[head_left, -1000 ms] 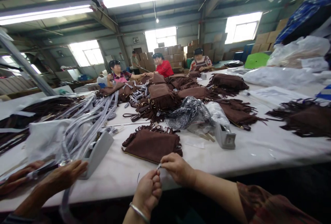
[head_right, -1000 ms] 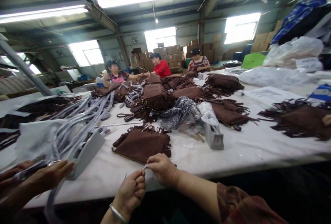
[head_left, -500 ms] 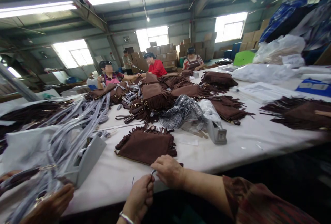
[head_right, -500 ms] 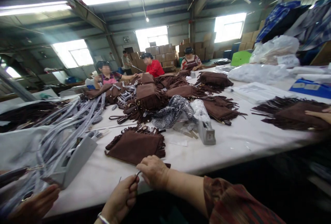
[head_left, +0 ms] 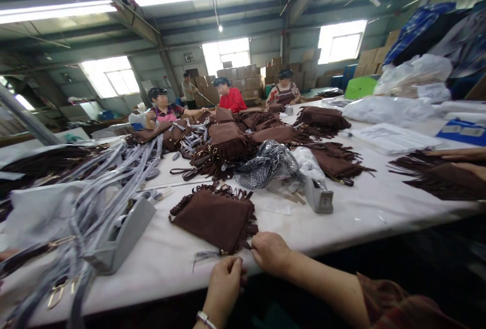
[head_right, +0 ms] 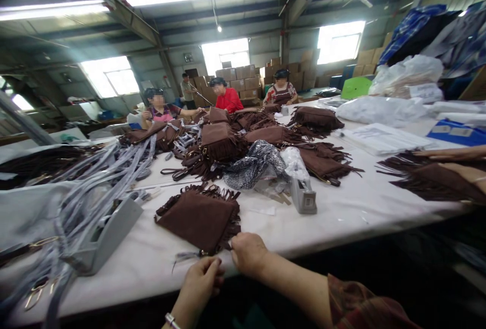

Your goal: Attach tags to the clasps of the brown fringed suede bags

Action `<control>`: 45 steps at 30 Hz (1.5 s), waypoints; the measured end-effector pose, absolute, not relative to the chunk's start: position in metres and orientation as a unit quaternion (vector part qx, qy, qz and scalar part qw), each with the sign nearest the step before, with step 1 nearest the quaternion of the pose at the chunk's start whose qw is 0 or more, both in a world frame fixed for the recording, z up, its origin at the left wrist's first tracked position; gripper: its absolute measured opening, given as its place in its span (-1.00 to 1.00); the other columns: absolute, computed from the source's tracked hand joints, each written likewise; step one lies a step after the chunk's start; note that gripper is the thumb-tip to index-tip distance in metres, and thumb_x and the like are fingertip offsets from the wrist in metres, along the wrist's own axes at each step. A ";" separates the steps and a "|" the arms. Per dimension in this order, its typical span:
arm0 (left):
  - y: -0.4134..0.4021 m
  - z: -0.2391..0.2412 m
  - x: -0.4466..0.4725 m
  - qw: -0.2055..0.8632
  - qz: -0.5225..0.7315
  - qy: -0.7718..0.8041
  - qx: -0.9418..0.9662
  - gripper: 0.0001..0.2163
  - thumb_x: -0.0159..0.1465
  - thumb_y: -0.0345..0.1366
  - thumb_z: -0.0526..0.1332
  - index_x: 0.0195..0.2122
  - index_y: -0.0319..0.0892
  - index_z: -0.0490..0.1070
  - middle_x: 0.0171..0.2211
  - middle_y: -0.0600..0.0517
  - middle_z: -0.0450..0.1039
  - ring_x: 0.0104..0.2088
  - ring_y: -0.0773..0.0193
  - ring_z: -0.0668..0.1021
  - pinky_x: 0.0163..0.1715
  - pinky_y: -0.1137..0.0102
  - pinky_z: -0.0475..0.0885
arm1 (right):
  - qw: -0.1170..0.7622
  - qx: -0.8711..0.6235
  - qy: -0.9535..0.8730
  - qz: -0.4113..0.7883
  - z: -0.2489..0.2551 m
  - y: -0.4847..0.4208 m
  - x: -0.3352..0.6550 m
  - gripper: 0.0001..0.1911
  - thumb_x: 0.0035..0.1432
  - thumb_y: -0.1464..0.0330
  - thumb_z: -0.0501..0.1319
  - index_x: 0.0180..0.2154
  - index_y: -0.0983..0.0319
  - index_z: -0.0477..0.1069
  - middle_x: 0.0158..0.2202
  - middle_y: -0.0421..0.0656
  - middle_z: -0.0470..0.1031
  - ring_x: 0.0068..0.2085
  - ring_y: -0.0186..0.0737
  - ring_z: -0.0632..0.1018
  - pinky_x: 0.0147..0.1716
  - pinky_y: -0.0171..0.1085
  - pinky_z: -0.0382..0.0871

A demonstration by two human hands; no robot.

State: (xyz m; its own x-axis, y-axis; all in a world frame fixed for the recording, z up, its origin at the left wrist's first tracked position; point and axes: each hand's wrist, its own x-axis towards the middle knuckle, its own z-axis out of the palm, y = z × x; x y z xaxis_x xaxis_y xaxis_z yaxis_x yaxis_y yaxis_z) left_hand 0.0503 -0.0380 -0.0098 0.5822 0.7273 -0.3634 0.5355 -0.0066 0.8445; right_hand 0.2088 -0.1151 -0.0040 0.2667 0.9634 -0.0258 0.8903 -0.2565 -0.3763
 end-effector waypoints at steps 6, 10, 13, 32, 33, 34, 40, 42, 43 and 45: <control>-0.006 0.001 0.027 0.413 0.259 0.488 0.724 -0.83 0.09 -0.22 0.27 -0.31 -0.14 0.52 -0.33 -0.09 0.55 -0.22 0.00 0.55 -0.13 0.23 0.39 | 0.253 -0.776 -0.562 0.136 -0.003 -0.127 0.224 -0.82 0.15 0.36 0.14 -0.25 0.23 0.50 -0.25 -0.05 0.55 -0.17 -0.11 0.53 -0.19 -0.25 0.28; 0.036 0.011 0.017 0.381 0.328 0.541 0.674 -0.80 0.07 -0.30 0.27 -0.26 -0.16 0.46 -0.20 -0.12 0.51 -0.10 -0.01 0.50 0.01 0.22 0.32 | 0.354 -0.745 -0.543 0.158 -0.009 -0.125 0.214 -0.82 0.12 0.42 0.13 -0.25 0.24 0.48 -0.27 -0.08 0.54 -0.20 -0.15 0.52 -0.16 -0.23 0.31; 0.060 0.009 0.019 0.417 0.319 0.587 0.617 -0.86 0.04 -0.38 0.29 -0.34 -0.15 0.41 -0.30 -0.09 0.51 -0.16 0.02 0.52 -0.08 0.25 0.36 | 0.434 -0.712 -0.469 0.291 -0.019 -0.111 0.197 -0.71 0.09 0.42 0.14 -0.11 0.25 0.43 -0.32 -0.13 0.54 -0.33 -0.22 0.55 -0.33 -0.29 0.37; 0.052 0.029 0.082 0.803 0.170 0.494 0.286 -0.67 0.24 -0.36 0.22 -0.56 -0.13 0.05 -0.72 0.30 -0.03 -0.81 0.56 0.14 -0.83 0.68 -0.01 | 0.547 -0.600 -0.272 0.516 -0.003 -0.090 0.199 -0.69 -0.15 0.35 0.15 -0.28 0.32 0.40 -0.46 -0.12 0.52 -0.41 -0.22 0.59 -0.65 -0.45 0.20; 0.054 0.035 0.085 0.805 0.177 0.488 0.286 -0.67 0.24 -0.38 0.20 -0.56 -0.13 0.04 -0.72 0.30 -0.05 -0.81 0.56 0.14 -0.83 0.68 0.00 | 0.534 -0.610 -0.282 0.513 -0.005 -0.089 0.197 -0.69 -0.16 0.37 0.16 -0.29 0.33 0.42 -0.49 -0.14 0.51 -0.45 -0.24 0.56 -0.65 -0.44 0.22; 0.057 0.041 0.087 0.806 0.183 0.483 0.288 -0.68 0.24 -0.40 0.19 -0.56 -0.12 0.04 -0.72 0.31 -0.06 -0.81 0.56 0.14 -0.83 0.68 0.00 | 0.519 -0.620 -0.290 0.512 -0.008 -0.087 0.195 -0.68 -0.19 0.40 0.16 -0.29 0.33 0.43 -0.50 -0.14 0.51 -0.48 -0.27 0.54 -0.64 -0.43 0.23; 0.076 0.083 0.095 0.806 0.211 0.453 0.317 -0.68 0.23 -0.44 0.18 -0.55 -0.11 0.01 -0.73 0.32 -0.11 -0.82 0.54 0.12 -0.83 0.66 0.00 | 0.576 -0.650 -0.334 0.367 -0.016 -0.060 0.199 -0.33 -0.18 0.47 0.21 0.08 0.22 0.32 0.10 -0.03 0.41 -0.26 -0.25 0.53 -0.38 -0.32 0.44; 0.078 0.093 0.097 0.804 0.220 0.444 0.328 -0.68 0.23 -0.44 0.18 -0.54 -0.11 0.01 -0.74 0.32 -0.12 -0.82 0.54 0.11 -0.83 0.65 -0.01 | 0.613 -0.636 -0.357 0.303 -0.008 -0.044 0.202 -0.25 -0.17 0.48 0.24 0.15 0.22 0.27 0.14 -0.02 0.38 -0.13 -0.16 0.51 -0.17 -0.22 0.44; 0.079 0.097 0.098 0.803 0.223 0.441 0.334 -0.69 0.22 -0.44 0.18 -0.54 -0.11 0.02 -0.74 0.32 -0.12 -0.82 0.54 0.10 -0.83 0.65 -0.01 | 0.630 -0.616 -0.370 0.293 -0.003 -0.035 0.203 -0.27 -0.17 0.48 0.25 0.14 0.23 0.29 0.11 -0.03 0.41 -0.08 -0.13 0.50 -0.09 -0.18 0.42; 0.079 0.102 0.099 0.800 0.227 0.435 0.345 -0.70 0.22 -0.44 0.18 -0.53 -0.11 0.03 -0.74 0.32 -0.13 -0.82 0.54 0.09 -0.83 0.65 -0.01 | 0.665 -0.566 -0.377 0.310 0.007 -0.018 0.204 -0.40 -0.17 0.47 0.27 0.02 0.25 0.39 -0.04 -0.09 0.52 -0.08 -0.08 0.51 -0.04 -0.14 0.38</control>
State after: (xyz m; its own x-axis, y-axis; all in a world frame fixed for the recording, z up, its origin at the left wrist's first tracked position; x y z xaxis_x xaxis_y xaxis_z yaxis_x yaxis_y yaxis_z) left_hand 0.0992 0.0792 0.1025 0.5179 0.6642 -0.5391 -0.0634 0.6583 0.7501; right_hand 0.2035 -0.0185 0.0074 0.5240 0.8382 0.1510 0.0144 0.1686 -0.9856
